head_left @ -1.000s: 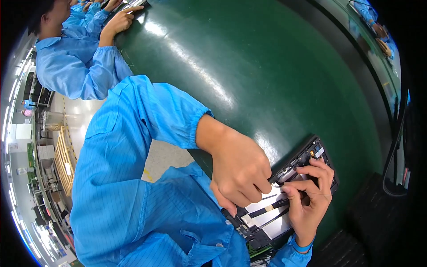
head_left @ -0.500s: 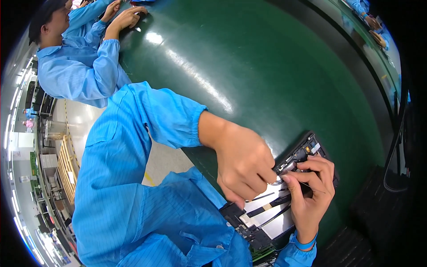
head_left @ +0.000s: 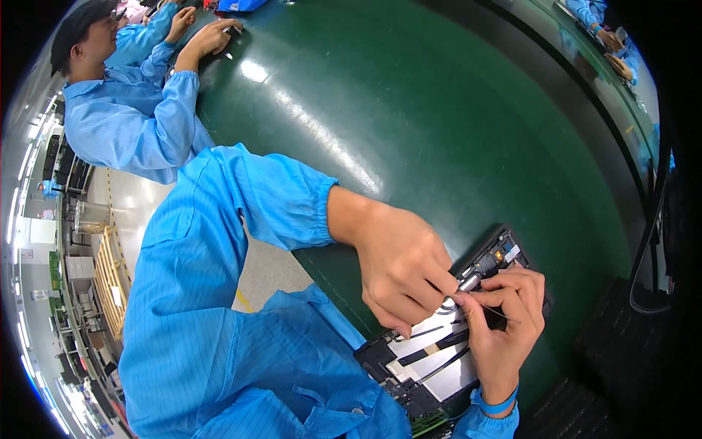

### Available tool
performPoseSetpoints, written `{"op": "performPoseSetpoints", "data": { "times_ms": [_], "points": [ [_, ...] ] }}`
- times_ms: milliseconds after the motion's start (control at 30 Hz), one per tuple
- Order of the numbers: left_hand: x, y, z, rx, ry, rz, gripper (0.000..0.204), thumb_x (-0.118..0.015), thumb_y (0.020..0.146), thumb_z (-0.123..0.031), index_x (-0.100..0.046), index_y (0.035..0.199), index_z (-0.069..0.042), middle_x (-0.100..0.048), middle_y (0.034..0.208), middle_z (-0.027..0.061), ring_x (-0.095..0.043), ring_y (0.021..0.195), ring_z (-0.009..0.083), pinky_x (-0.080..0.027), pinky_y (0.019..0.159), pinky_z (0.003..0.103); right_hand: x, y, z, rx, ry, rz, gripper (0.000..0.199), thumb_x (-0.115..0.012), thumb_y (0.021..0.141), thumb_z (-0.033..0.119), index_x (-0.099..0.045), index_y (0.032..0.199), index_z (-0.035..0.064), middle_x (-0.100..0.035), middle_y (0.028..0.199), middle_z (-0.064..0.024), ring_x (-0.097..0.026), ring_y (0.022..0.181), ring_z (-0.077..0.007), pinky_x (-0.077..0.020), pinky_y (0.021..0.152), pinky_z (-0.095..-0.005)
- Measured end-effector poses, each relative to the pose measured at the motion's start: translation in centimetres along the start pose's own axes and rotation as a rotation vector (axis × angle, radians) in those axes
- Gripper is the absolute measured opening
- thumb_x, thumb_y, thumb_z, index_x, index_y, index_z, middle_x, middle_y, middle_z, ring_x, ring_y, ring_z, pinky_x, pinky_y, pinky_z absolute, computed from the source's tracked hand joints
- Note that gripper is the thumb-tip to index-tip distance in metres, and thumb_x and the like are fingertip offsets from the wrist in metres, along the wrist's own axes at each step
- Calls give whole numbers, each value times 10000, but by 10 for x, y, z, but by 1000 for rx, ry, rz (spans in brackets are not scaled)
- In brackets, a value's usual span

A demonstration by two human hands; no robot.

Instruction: Manually assemble components and wires into a tablet or screen device on a production line.

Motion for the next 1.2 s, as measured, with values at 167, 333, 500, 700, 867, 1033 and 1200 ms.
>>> {"op": "performPoseSetpoints", "data": {
  "times_ms": [167, 333, 500, 700, 867, 1033, 1200],
  "points": [
    [-7, -4, -3, -7, -17, 70, 434, -640, 1051, -322, -638, 713, -50, -642, 793, 76, -600, 688, 209, -363, 526, 317, -2, 2, -1, -13, 15, -8, 268, -974, 687, 56, -732, 801, 44, -676, 940, -71, -619, 958, -304, -511, 831, -424],
    [3, -2, -1, -17, -31, 19, 424, -684, 1008, -319, -571, 657, -109, -540, 709, 23, -604, 670, 198, -431, 513, 311, -2, 5, -1, -32, 5, -9, 271, -980, 675, 66, -731, 779, 47, -662, 906, -57, -600, 938, -295, -494, 809, -417],
    [1, -1, -1, -8, -32, 34, 422, -683, 1011, -316, -585, 664, -98, -541, 702, 27, -610, 668, 206, -439, 515, 314, -1, 6, -1, -24, 3, -18, 266, -980, 676, 75, -734, 776, 58, -654, 890, -45, -588, 927, -286, -477, 817, -417],
    [1, 1, 6, 26, -74, 14, 421, -699, 1005, -301, -583, 659, -92, -538, 691, 34, -619, 670, 222, -480, 535, 328, -2, 12, -3, -46, 12, -3, 252, -983, 675, 90, -752, 777, 78, -654, 869, -26, -579, 911, -268, -438, 833, -409],
    [-1, 4, 8, 27, -115, 38, 428, -708, 1006, -292, -566, 648, -105, -534, 689, 35, -624, 686, 228, -481, 538, 330, 2, 16, -10, -118, 83, 35, 229, -977, 672, 92, -777, 783, 84, -659, 853, -22, -583, 897, -248, -422, 836, -395],
    [-5, 2, 7, -18, -125, 43, 447, -682, 1027, -303, -550, 642, -118, -531, 694, 33, -618, 687, 230, -450, 523, 337, 4, 24, -11, -78, 139, 165, 174, -943, 704, 72, -799, 802, 75, -696, 812, -31, -604, 843, -233, -426, 810, -379],
    [-4, 1, 7, -59, -79, 14, 462, -662, 1041, -308, -539, 637, -122, -509, 691, 20, -600, 677, 221, -424, 510, 332, 4, 22, -21, -122, 187, 129, 150, -927, 717, 50, -809, 808, 70, -688, 761, -37, -598, 790, -222, -419, 750, -359]
  ]
}}
Point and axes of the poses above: each hand's wrist, its own y-axis towards the middle knuckle, its own x-axis out of the back of the hand, z = x × y, the point moved 10 cm from there along y, towards the middle knuckle
